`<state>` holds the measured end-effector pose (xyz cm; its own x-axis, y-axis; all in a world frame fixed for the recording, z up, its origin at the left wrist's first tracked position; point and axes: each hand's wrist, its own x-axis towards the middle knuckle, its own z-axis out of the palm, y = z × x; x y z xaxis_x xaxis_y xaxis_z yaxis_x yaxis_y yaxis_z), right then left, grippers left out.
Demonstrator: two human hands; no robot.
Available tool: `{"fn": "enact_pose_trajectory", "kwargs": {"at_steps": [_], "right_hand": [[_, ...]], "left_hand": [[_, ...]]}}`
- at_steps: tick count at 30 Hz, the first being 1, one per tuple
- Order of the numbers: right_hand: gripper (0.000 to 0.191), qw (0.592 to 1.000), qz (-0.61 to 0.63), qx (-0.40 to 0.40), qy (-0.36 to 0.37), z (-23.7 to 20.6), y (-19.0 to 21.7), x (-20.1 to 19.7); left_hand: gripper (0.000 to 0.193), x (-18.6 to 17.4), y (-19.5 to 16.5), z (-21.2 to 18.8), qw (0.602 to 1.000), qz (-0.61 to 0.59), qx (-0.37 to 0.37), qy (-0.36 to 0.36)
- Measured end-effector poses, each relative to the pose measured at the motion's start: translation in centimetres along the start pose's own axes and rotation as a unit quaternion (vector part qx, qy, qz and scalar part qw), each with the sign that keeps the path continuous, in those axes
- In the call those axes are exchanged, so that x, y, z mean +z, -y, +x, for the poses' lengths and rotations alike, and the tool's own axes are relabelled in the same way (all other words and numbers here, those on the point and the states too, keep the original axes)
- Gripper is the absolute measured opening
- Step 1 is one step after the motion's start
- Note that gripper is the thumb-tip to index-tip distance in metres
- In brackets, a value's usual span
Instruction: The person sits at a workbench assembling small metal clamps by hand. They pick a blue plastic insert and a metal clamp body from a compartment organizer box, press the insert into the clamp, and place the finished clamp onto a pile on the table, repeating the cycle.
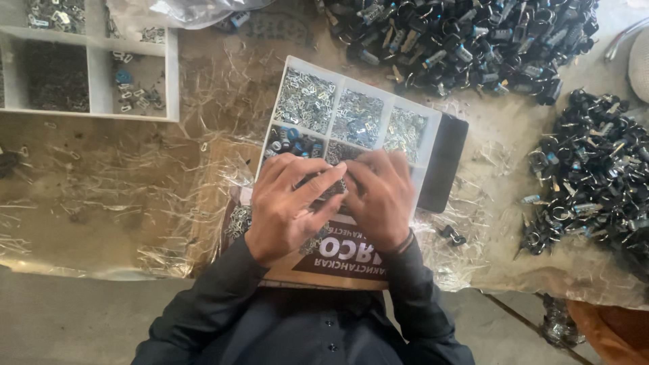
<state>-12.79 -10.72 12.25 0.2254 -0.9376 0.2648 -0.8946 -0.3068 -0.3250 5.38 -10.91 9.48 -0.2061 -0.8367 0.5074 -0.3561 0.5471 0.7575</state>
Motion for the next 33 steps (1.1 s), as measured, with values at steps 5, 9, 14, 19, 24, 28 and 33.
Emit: {"fn": "enact_pose_trajectory", "kwargs": {"at_steps": [5,9,14,19,24,28,33], "right_hand": [[0.010,0.988,0.104,0.054,-0.105,-0.6,0.3,-0.6],[0.007,0.943,0.296,0.147,-0.026,-1.3,-0.4,-1.2],[0.005,0.937,0.325,0.129,-0.006,-1.9,-0.5,-0.6],[0.007,0.946,0.305,0.110,-0.015,-1.8,-0.6,-0.4],[0.004,0.947,0.303,0.105,-0.021,-1.5,-0.5,-0.7],[0.004,0.955,0.284,0.089,-0.012,-1.4,-0.2,-0.8],[0.004,0.957,0.276,0.087,-0.010,-1.2,-0.1,-0.9]], "left_hand": [[0.042,-0.1,0.1,0.2,1.000,0.005,-0.015,-0.019],[0.043,0.1,-0.1,0.3,1.000,0.013,0.002,-0.019],[0.044,0.0,-0.1,0.2,1.000,0.019,0.004,-0.022],[0.045,0.0,0.1,0.1,1.000,0.017,0.004,-0.017],[0.046,0.0,0.2,0.1,1.000,0.016,0.003,-0.013],[0.045,0.1,0.2,0.1,1.000,0.018,0.007,-0.014],[0.045,0.1,0.3,0.0,1.000,0.022,0.008,-0.011]]}}
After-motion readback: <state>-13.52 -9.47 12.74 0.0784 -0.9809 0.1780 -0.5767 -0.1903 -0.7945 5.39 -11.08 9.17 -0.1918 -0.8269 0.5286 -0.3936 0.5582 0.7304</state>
